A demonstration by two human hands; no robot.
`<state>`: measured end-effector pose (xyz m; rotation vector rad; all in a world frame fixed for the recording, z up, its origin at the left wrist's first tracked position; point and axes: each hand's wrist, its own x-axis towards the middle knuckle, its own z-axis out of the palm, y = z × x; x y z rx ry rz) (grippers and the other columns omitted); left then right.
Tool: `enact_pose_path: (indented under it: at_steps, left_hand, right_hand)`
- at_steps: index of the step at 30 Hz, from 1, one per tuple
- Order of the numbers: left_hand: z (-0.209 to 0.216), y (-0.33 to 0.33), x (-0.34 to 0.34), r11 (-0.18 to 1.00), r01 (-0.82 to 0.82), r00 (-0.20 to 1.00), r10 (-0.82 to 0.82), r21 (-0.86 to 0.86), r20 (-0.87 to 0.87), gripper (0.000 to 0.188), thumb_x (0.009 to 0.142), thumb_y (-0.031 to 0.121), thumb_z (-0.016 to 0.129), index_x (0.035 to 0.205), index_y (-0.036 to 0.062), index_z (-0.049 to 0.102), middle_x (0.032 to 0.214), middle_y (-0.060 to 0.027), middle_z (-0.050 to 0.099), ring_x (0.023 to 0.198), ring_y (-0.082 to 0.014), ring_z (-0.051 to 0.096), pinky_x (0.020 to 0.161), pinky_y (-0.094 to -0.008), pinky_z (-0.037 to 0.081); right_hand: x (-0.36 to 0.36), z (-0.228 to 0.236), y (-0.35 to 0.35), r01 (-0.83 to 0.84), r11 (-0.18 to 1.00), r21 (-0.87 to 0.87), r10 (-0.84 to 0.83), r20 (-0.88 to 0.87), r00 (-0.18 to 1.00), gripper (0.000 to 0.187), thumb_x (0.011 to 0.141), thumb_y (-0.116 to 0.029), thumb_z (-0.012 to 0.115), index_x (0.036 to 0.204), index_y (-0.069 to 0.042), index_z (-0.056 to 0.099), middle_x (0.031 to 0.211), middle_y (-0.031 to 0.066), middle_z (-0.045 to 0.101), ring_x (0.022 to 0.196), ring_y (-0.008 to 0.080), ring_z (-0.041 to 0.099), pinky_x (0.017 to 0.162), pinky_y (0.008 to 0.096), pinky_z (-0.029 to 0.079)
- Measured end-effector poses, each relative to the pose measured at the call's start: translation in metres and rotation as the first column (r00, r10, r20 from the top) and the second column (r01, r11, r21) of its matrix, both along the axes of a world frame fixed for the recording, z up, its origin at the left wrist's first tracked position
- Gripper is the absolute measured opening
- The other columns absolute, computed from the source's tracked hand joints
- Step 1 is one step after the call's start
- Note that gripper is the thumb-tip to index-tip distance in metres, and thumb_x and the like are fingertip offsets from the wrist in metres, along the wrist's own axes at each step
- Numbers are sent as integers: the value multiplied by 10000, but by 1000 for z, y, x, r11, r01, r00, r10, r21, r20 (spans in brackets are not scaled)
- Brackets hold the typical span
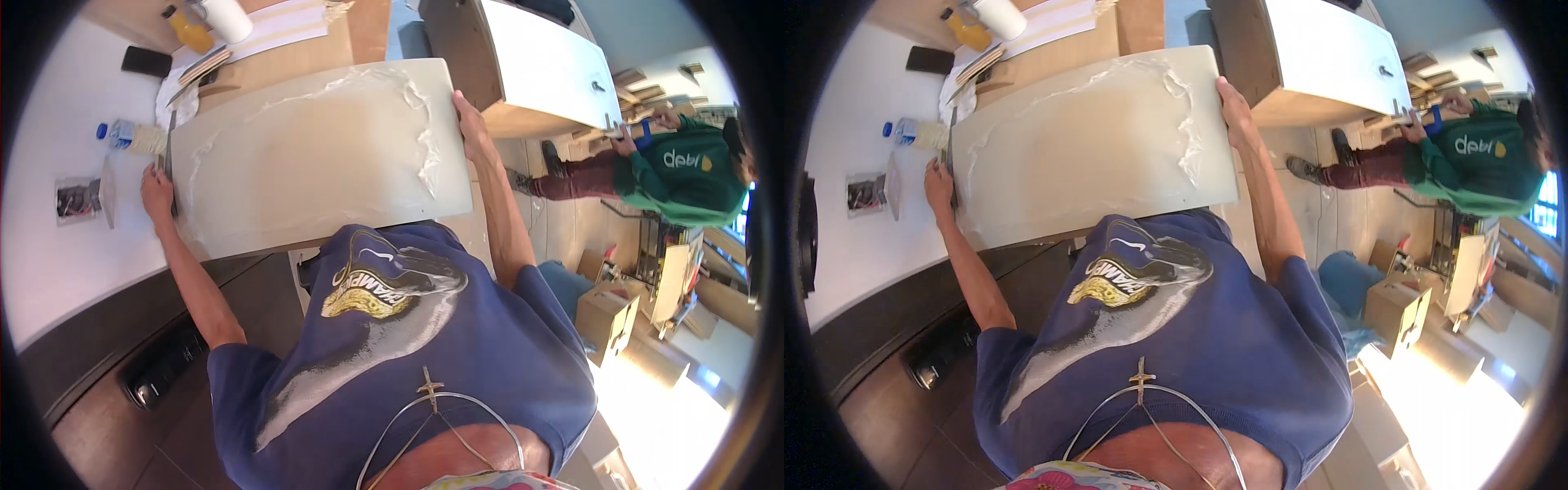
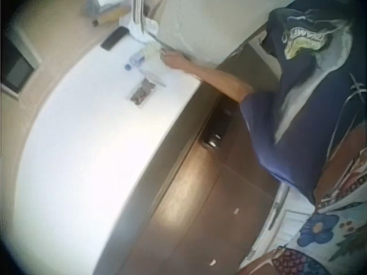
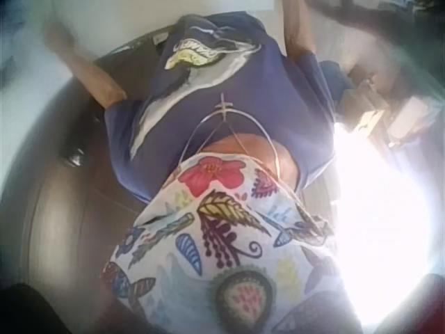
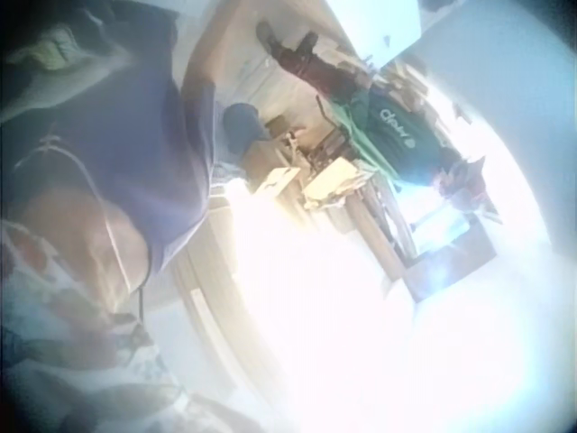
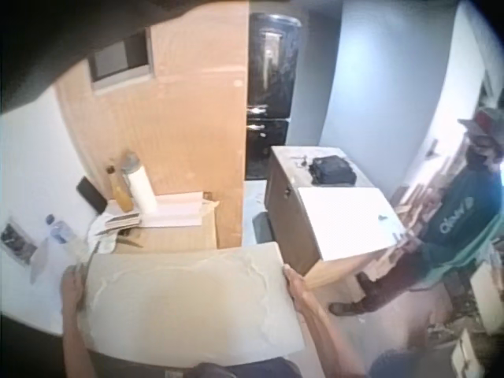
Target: The person applies a white paste to a flat board with their hands, spreading it across the surface. They then use a sanding block to smooth the dried substance and a metal scraper to remove excess material from the edges.
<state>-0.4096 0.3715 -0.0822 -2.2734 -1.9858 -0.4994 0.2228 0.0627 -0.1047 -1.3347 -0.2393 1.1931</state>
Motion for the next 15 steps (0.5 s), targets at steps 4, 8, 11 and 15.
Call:
enact_pose_path:
  at_steps: [4, 8, 11, 15]
  left_hand:
    - [3, 6, 16, 981, 2, 996, 14, -192, 83, 437, 990, 248, 606, 1393, 78, 611, 1143, -162, 760, 1112, -363, 698, 997, -465, 522]
    - [-6, 39, -45, 972, 34, 999, -30, -234, 20, 425, 974, 272, 639, 1348, 70, 647, 1183, -174, 750, 1137, -362, 694, 987, -467, 520]
    - [-10, 62, -50, 964, 162, 987, -163, -213, 12, 409, 969, 289, 646, 1307, 60, 675, 1233, -194, 726, 1173, -373, 674, 991, -473, 513]
    - [-4, 83, -54, 949, 258, 954, -221, -183, 201, 415, 975, 342, 662, 1177, -18, 703, 1109, -231, 708, 1048, -400, 667, 936, -492, 513]
  right_hand:
    - [2, -4, -3, 60, 997, 56, -70, 211, 975, 562, 1033, -404, 651, 1371, 35, 559, 1219, 128, 667, 1089, 193, 641, 958, 367, 546]
    - [10, -9, 23, -22, 999, 27, 12, 345, 939, 559, 990, -389, 720, 1328, 39, 598, 1152, 118, 695, 1040, 190, 658, 924, 343, 544]
    - [23, -24, 37, 31, 997, 64, -64, 636, 769, 421, 1006, -360, 679, 1209, 9, 693, 1097, 142, 730, 1035, 234, 682, 925, 364, 538]
    - [67, -57, 62, -59, 985, 160, -154, 983, 102, 325, 1029, -319, 596, 1118, -32, 717, 1201, 205, 693, 1125, 381, 664, 980, 476, 519]
